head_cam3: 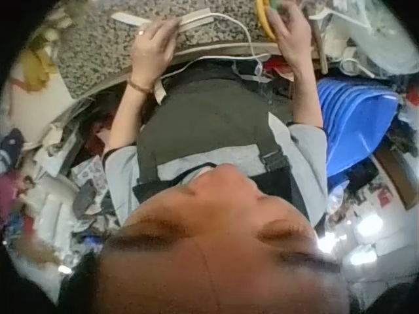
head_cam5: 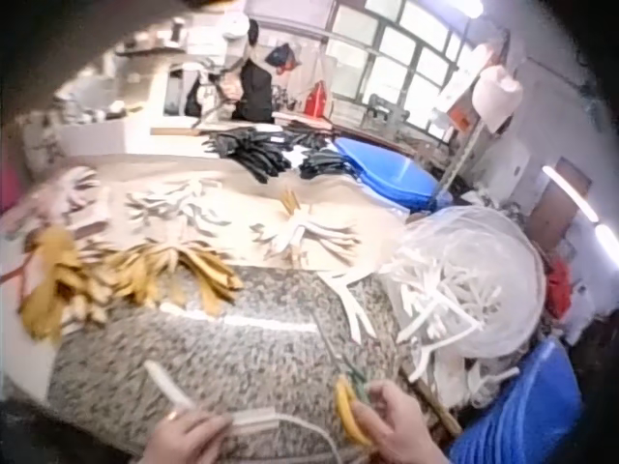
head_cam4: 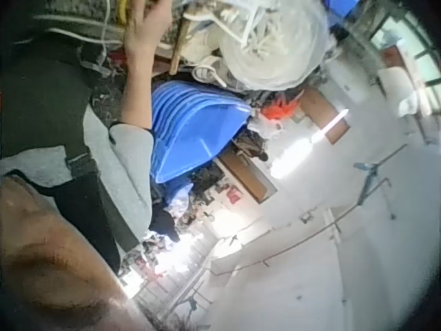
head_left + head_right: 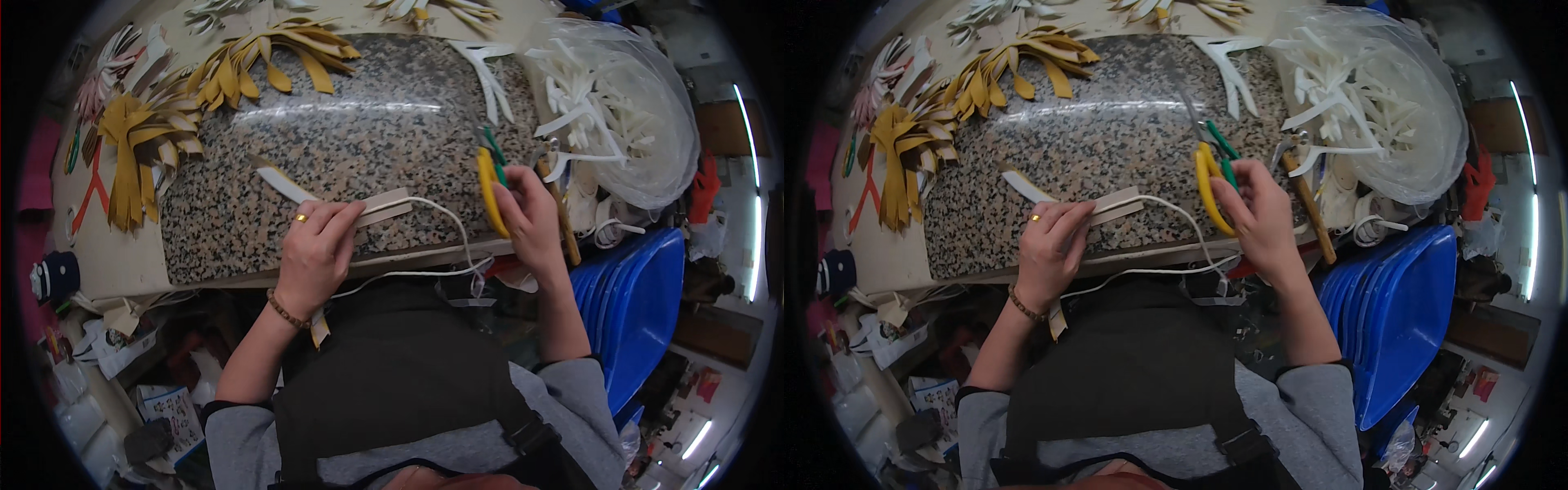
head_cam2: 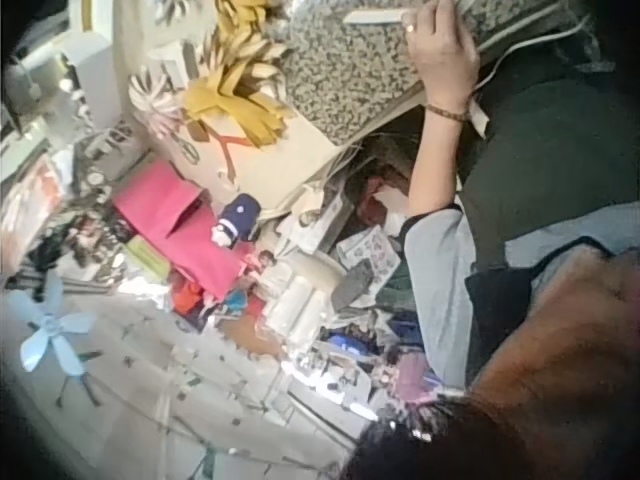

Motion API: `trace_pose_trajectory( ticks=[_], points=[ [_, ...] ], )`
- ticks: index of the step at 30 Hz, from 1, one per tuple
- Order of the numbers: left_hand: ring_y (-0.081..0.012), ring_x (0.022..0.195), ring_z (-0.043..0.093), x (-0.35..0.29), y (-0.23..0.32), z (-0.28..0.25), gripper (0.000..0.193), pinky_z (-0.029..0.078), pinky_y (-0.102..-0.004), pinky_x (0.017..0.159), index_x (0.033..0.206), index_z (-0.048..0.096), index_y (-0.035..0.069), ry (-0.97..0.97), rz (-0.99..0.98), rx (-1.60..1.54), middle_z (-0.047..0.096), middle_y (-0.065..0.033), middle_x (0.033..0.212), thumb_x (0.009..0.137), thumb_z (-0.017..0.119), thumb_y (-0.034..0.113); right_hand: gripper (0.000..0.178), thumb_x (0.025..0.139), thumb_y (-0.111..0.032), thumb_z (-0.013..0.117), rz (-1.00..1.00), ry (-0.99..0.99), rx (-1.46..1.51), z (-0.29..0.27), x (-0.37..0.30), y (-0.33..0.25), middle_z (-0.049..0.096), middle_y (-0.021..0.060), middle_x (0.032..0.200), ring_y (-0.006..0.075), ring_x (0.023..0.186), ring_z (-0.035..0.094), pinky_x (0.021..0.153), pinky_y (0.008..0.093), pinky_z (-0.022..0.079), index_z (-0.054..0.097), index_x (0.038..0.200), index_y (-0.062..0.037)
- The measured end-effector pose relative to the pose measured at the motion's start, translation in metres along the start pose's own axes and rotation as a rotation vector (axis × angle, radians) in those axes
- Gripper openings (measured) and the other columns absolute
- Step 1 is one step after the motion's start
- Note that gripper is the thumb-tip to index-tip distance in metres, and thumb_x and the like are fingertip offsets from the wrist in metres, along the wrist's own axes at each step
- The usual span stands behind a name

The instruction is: Manually aligning, cutting, and hammering leather or synthetic shoe strap components on a workbench.

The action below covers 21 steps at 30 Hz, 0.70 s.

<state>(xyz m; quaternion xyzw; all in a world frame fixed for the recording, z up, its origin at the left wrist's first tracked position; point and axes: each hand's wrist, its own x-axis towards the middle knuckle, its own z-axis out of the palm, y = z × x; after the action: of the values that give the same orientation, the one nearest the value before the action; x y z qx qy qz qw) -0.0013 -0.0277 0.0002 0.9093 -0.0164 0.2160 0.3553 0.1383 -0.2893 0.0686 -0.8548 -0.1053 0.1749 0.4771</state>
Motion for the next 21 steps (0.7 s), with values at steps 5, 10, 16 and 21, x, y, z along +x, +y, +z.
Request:
trace_pose_trajectory(
  ticks=[5, 10, 16, 21],
  points=[
    [-0.0319, 0.092, 0.066, 0.004, -0.001, 0.002, 0.037, 0.054, -0.0401, 0.083, 0.120, 0.072, 0.004, 0.002, 0.011, -0.041, 0.073, -0.0116, 0.104, 0.084, 0.073, -0.005, 0.120, 0.048, -0.077, 0.090, 0.363, -0.418, 0.410, -0.003, -0.095, -0.010, 0.044, -0.0036, 0.100, 0.0067, 0.080, 0.042, 0.071, 0.0223, 0.039, 0.053, 0.136, -0.0044],
    [-0.0317, 0.093, 0.067, 0.002, -0.005, -0.001, 0.037, 0.055, -0.0404, 0.084, 0.120, 0.072, 0.004, -0.017, -0.006, -0.056, 0.074, -0.0114, 0.104, 0.084, 0.073, -0.004, 0.076, 0.074, -0.054, 0.092, 0.405, -0.554, -0.032, 0.012, -0.109, 0.019, 0.067, 0.0125, 0.101, 0.0241, 0.094, 0.065, 0.086, 0.0360, 0.051, 0.063, 0.117, 0.0023],
    [-0.0313, 0.094, 0.068, 0.001, -0.007, -0.003, 0.037, 0.055, -0.0395, 0.084, 0.119, 0.072, 0.004, -0.025, -0.009, -0.067, 0.074, -0.0113, 0.104, 0.084, 0.074, -0.003, 0.063, 0.083, -0.048, 0.086, 0.434, -0.446, -0.069, 0.044, -0.082, 0.007, 0.072, 0.0156, 0.094, 0.0249, 0.092, 0.070, 0.087, 0.0367, 0.052, 0.065, 0.110, 0.0048],
    [-0.0312, 0.092, 0.068, 0.001, -0.008, -0.002, 0.036, 0.055, -0.0395, 0.084, 0.118, 0.072, 0.005, -0.027, -0.013, -0.087, 0.075, -0.0108, 0.101, 0.083, 0.075, -0.003, 0.060, 0.087, -0.051, 0.082, 0.423, -0.397, -0.046, 0.049, -0.074, -0.002, 0.070, 0.0131, 0.078, 0.0246, 0.079, 0.069, 0.080, 0.0367, 0.052, 0.067, 0.105, 0.0044]
  ],
)
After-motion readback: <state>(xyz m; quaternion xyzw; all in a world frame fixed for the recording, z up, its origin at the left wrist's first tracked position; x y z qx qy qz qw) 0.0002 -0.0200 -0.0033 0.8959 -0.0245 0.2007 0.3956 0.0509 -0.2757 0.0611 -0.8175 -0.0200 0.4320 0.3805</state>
